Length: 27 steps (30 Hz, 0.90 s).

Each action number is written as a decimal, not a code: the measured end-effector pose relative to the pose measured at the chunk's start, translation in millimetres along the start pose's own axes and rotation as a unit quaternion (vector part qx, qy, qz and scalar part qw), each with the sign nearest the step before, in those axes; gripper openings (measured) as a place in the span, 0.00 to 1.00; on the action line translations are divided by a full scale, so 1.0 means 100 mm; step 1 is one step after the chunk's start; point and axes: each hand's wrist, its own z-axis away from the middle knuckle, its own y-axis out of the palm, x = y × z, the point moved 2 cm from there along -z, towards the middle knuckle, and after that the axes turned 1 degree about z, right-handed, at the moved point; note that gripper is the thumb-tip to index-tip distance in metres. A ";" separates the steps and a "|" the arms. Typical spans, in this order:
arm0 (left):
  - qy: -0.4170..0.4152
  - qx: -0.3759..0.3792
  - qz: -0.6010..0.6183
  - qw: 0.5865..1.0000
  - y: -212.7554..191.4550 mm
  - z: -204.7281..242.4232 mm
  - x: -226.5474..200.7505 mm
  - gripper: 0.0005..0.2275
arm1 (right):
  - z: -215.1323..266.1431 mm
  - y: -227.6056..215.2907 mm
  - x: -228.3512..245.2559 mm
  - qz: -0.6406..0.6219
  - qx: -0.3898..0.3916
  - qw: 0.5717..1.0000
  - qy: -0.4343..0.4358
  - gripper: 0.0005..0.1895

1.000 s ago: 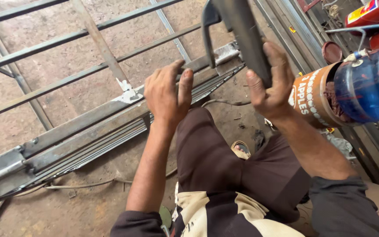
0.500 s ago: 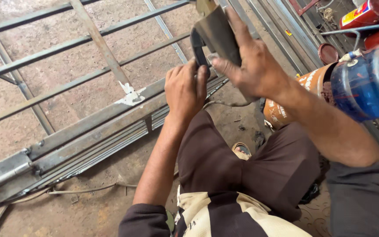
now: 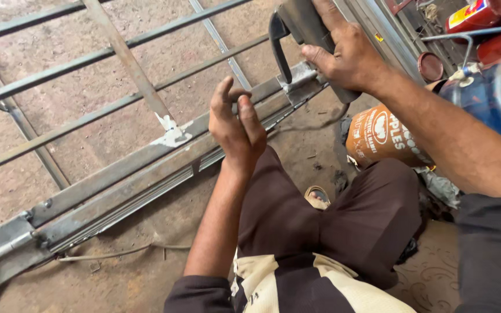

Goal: The person welds a metal frame using a welding torch, positioning a metal piece and creating sparks. They adjust the frame and continue welding different sections.

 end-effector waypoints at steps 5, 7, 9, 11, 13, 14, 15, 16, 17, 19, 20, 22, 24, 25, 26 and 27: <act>0.039 -0.001 -0.027 0.999 -0.02 0.03 0.00 0.14 | -0.10 -0.03 -0.02 -0.018 0.004 1.000 0.021 0.09; 0.038 -0.002 -0.026 0.999 0.00 0.03 0.02 0.14 | 0.11 0.05 0.12 -0.016 -0.010 0.991 -0.135 0.22; 0.021 -0.015 0.025 0.999 0.04 0.02 0.03 0.14 | 0.10 -0.05 0.09 -0.006 -0.011 0.987 -0.160 0.30; 0.030 -0.022 0.025 0.999 0.02 0.01 0.05 0.13 | 0.04 -0.09 0.00 -0.019 0.014 0.999 -0.047 0.31; 0.065 -0.022 -0.012 0.998 0.05 0.02 0.05 0.13 | 0.07 -0.02 -0.05 -0.014 0.032 0.998 -0.057 0.35; 0.060 -0.021 -0.011 0.998 0.05 0.04 0.05 0.13 | 0.10 0.04 -0.05 -0.015 0.042 0.997 -0.060 0.37; 0.055 -0.021 -0.010 0.998 0.04 0.05 0.05 0.13 | 0.13 0.10 -0.03 -0.015 0.051 0.997 -0.063 0.39; 0.052 -0.020 -0.010 0.998 0.01 0.05 0.06 0.12 | 0.15 0.16 0.00 -0.017 0.059 0.996 -0.068 0.42; 0.045 -0.022 -0.014 0.999 -0.03 0.07 0.04 0.12 | 0.16 0.19 0.05 -0.020 0.067 0.995 -0.073 0.44; 0.037 -0.041 -0.005 0.998 0.05 0.08 0.04 0.11 | 0.17 -0.04 0.08 -0.008 0.044 0.996 -0.076 0.41; 0.046 -0.040 -0.009 0.998 0.04 0.07 0.06 0.11 | 0.17 -0.09 0.12 -0.012 0.033 0.996 -0.077 0.40; 0.059 -0.038 -0.013 0.997 0.05 0.08 0.08 0.10 | 0.04 -0.17 0.11 -0.011 0.028 0.999 -0.019 0.32; 0.028 -0.037 0.016 0.999 0.07 0.12 0.10 0.10 | 0.08 -0.16 0.11 -0.011 0.043 0.999 0.023 0.31; 0.012 -0.037 0.030 0.999 0.07 0.14 0.09 0.10 | 0.14 -0.11 0.13 -0.011 0.060 0.998 0.033 0.33; 0.020 -0.036 0.016 0.999 0.07 0.13 0.09 0.10 | 0.15 -0.06 0.16 -0.010 0.073 0.997 0.038 0.36; 0.029 -0.035 0.001 0.999 0.07 0.11 0.08 0.10 | 0.17 -0.01 0.20 -0.009 0.087 0.995 0.042 0.39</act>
